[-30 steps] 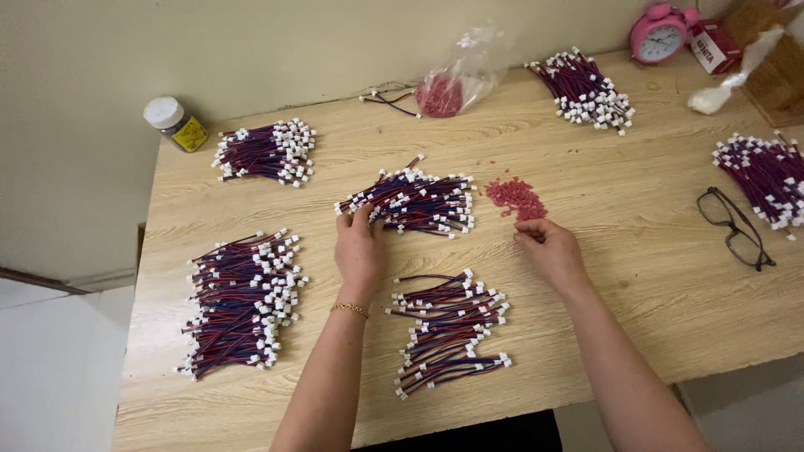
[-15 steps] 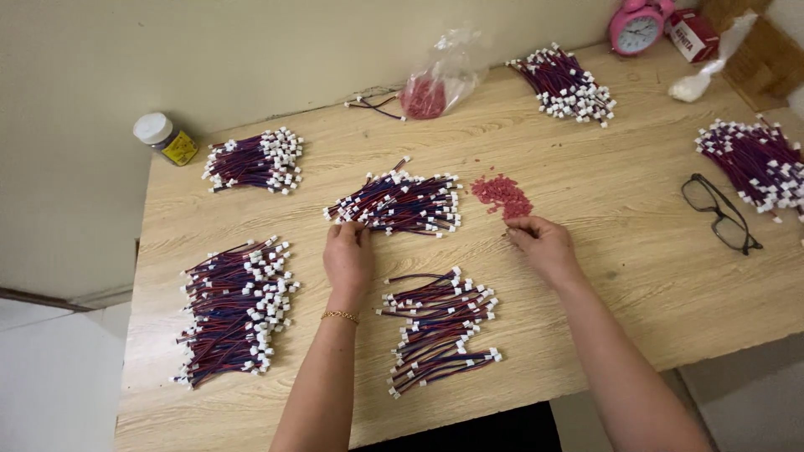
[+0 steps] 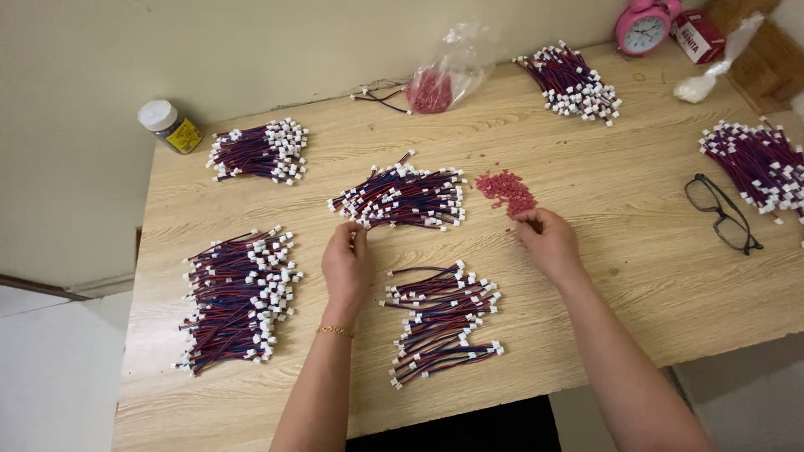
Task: Sorting and stacking wire harnesses on a wooden table
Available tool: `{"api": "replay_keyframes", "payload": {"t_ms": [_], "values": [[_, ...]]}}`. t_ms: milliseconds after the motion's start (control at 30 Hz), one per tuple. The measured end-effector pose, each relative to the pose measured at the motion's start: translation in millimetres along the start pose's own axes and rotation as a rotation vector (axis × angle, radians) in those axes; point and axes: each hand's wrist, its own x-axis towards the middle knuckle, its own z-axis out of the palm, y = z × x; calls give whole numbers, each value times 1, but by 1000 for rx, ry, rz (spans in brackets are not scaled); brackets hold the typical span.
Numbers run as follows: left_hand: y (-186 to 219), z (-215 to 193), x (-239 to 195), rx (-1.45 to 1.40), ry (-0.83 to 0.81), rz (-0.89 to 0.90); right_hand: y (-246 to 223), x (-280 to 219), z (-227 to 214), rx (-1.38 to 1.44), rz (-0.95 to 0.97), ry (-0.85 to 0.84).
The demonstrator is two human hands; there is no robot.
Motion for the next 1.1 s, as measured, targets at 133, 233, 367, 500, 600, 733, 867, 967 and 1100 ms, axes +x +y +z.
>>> {"api": "replay_keyframes", "payload": {"t_ms": [133,233,367,500,600,733,867,967,1100], "values": [[-19,-3,0,-151,9,-7,48,31,8,-267,-151,33],[-32,-3,0,-263,25,93,54,30,10,-418,-276,-40],[-14,-15,-14,-425,5,-18,26,21,9,-613,-290,-140],[-42,-1,-9,-632,50,-103,40,42,19,-693,-186,-212],[-54,10,-9,-773,92,-152,43,45,23,-644,-142,-232],[-23,-9,-14,-799,159,-147,5,15,15,-500,-186,-135],[14,-23,-21,-816,173,-102,-55,-29,16,30,-186,-123],[29,-23,-27,-852,158,-93,-94,-48,18,369,-123,-211],[50,-32,-40,-969,96,-140,-115,-61,29,470,-134,-283]]}}
